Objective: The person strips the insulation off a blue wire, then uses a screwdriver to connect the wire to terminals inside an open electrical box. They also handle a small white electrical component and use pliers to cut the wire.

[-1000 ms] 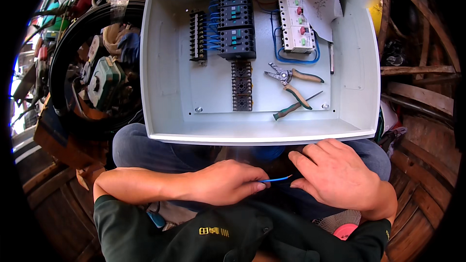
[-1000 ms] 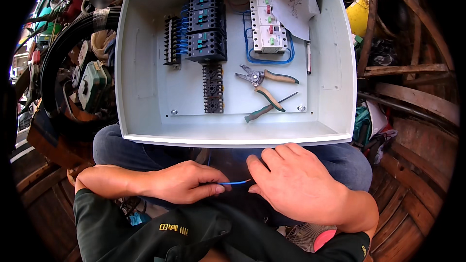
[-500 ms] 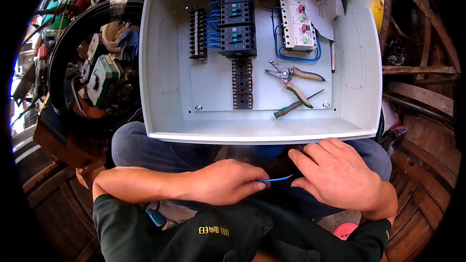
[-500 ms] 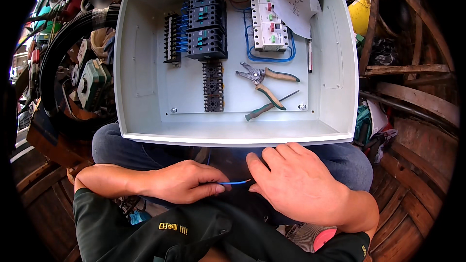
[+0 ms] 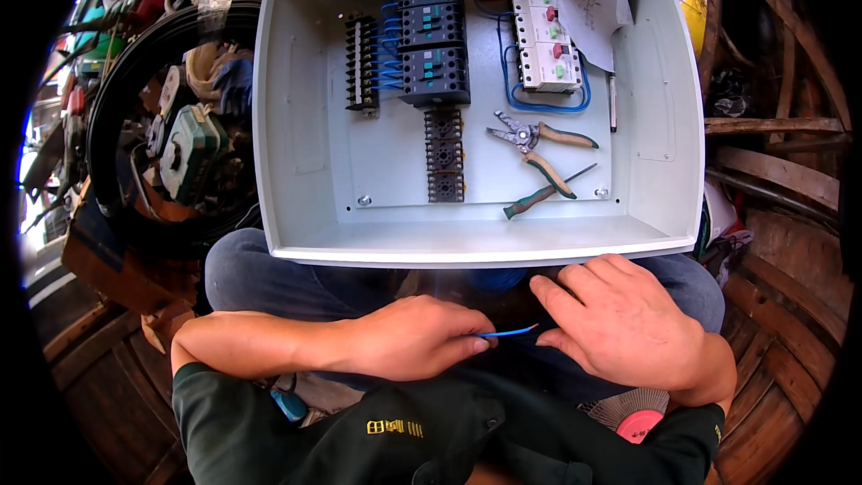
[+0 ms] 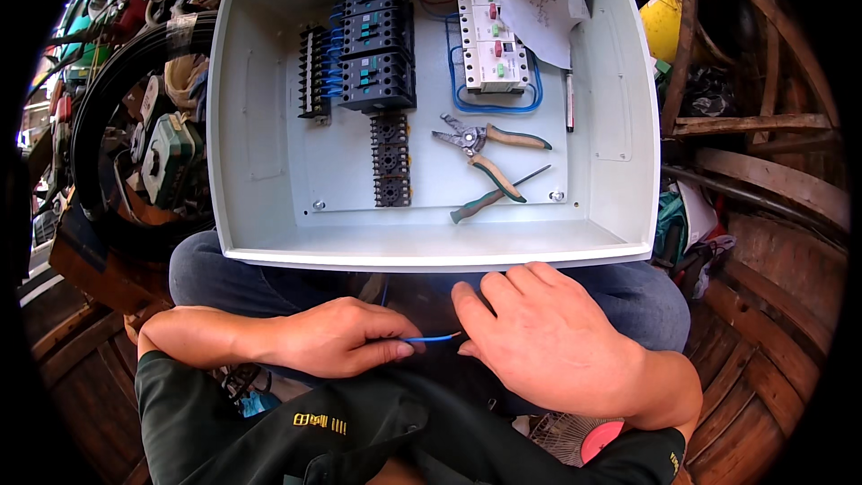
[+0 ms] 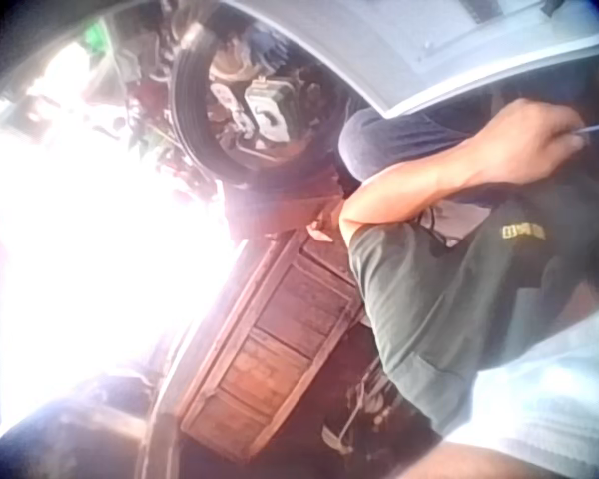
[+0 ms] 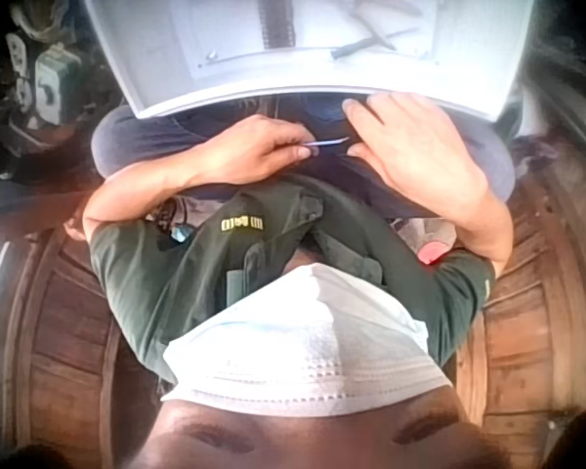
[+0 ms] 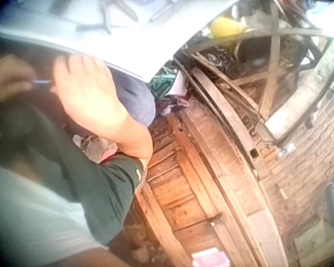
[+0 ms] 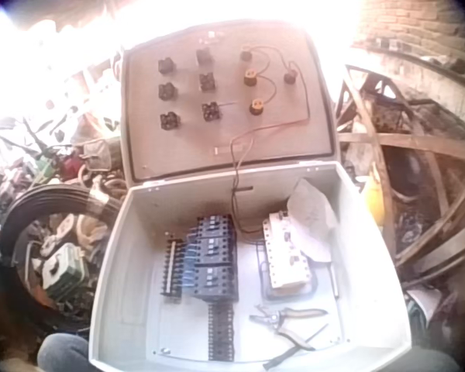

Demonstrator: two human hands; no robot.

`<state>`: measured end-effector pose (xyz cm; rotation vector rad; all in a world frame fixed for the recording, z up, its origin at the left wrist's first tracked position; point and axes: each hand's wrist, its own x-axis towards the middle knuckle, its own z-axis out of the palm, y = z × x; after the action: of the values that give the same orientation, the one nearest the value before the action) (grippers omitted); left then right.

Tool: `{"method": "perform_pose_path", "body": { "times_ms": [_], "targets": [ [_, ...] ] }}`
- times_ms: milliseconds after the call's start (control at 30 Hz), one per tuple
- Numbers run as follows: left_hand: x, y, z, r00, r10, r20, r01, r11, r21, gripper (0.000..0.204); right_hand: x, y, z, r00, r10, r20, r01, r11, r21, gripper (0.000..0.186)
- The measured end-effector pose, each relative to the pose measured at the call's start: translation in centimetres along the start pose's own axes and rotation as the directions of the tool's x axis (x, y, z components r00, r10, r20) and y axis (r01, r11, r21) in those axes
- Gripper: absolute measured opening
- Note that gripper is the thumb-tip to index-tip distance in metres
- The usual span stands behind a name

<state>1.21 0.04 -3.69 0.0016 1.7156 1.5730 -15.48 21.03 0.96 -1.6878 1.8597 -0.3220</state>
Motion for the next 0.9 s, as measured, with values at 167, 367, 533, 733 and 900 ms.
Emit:
{"method": "perform_pose_path", "body": {
  "times_ms": [167,367,533,733,900],
  "targets": [
    [0.04,0.06,-0.02,1.000,-0.007,0.003,0.007,1.000,0.002,0.026,-0.14,0.07,0.24,1.000,-0.006,0.002,0.006,1.000,-0.013,0.046],
    [0.02,-0.21,0.28,0.998,0.052,-0.032,-0.051,0.999,0.016,0.025,-0.35,0.33,0.41,1.000,-0.019,-0.002,0.019,0.999,-0.031,0.045],
    [0.09,-0.16,0.19,1.000,0.016,0.006,-0.016,1.000,0.003,0.027,-0.50,0.11,0.15,0.998,0.025,0.053,-0.026,0.999,0.027,0.048],
    [-0.01,-0.31,0.15,1.000,-0.008,0.025,0.008,1.000,0.008,0.028,-0.60,0.31,0.27,0.999,-0.005,0.034,0.005,1.000,-0.021,0.047],
    [-0.05,-0.55,0.51,1.000,-0.005,0.021,0.005,1.000,0.013,0.028,-0.58,0.18,0.27,0.999,-0.006,0.052,0.007,1.000,-0.022,0.046]
  ]
}}
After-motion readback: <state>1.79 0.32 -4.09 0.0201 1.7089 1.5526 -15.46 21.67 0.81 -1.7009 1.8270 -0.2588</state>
